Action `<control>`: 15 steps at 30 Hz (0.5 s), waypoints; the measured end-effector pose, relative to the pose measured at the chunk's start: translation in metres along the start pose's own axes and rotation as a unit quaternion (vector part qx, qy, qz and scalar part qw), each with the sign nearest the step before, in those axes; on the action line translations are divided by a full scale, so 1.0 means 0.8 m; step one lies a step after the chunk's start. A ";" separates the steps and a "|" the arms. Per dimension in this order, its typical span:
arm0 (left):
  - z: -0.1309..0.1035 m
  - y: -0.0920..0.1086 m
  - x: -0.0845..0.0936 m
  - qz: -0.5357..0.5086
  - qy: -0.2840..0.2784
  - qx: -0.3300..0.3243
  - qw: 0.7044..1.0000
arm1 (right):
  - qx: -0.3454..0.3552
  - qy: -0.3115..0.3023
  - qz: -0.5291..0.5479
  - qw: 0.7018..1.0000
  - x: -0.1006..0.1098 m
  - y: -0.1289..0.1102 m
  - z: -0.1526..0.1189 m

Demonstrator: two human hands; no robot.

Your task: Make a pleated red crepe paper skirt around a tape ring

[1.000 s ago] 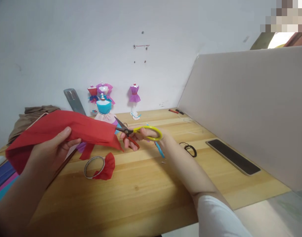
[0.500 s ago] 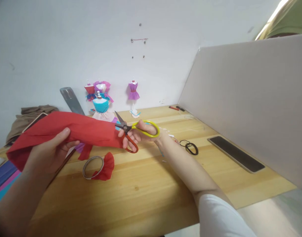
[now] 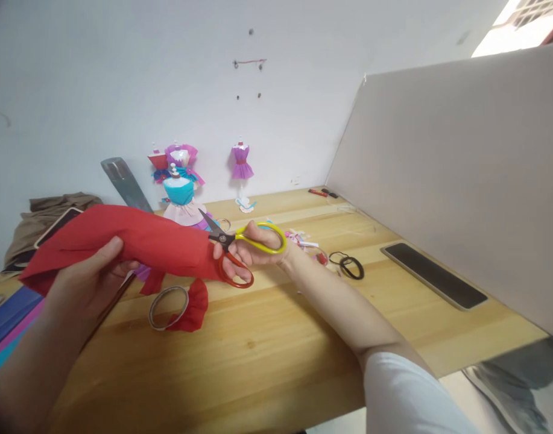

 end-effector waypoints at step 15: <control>0.017 -0.008 0.017 0.016 -0.034 -0.020 0.999 | 0.076 -0.048 0.130 0.987 -0.013 0.002 0.003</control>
Point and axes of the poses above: each hand's wrist, its own z-axis towards the middle knuckle, its own x-axis out of the back of the hand, y = z × x, the point moved 6 cm from there along z, towards the middle knuckle, and after that the axes turned 10 degrees about x, right-handed, at the moved point
